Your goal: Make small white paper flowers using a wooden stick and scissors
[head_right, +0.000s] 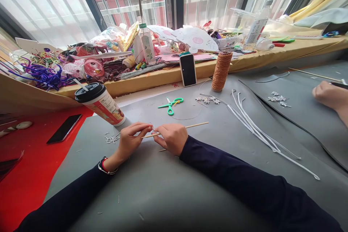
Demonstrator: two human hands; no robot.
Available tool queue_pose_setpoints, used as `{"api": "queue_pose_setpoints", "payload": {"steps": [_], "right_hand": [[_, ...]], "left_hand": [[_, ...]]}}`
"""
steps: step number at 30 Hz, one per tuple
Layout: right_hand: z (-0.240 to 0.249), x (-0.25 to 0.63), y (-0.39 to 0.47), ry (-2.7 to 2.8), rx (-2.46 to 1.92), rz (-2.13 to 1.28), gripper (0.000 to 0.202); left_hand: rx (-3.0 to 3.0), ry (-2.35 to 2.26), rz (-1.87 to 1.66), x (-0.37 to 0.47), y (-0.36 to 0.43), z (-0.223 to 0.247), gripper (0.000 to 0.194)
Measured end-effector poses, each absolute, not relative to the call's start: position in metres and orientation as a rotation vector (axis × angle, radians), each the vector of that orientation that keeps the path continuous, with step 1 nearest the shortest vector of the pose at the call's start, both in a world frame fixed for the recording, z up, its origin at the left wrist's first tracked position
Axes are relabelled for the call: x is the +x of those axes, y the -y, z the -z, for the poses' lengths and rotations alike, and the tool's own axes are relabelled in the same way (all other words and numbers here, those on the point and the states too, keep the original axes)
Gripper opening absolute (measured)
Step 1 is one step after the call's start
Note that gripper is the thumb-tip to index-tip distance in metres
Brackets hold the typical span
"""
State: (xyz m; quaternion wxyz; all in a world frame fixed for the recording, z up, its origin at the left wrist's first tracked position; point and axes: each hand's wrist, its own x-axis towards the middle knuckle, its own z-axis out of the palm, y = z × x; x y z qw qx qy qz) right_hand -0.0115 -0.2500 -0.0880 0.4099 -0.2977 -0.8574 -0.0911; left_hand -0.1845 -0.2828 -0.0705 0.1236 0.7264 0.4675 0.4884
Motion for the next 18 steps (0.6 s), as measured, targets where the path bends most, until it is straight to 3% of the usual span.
{"api": "queue_pose_setpoints", "payload": {"steps": [10, 18], "right_hand": [[0.085, -0.011, 0.252, 2.201, -0.715, 0.183, 0.024], [0.069, 0.0, 0.239, 2.215, -0.809, 0.451, 0.026]], "left_hand": [[2.191, -1.362, -1.463, -0.186, 0.283, 0.071, 0.012], [2.202, -1.286, -1.521, -0.189, 0.281, 0.073, 0.018]]}}
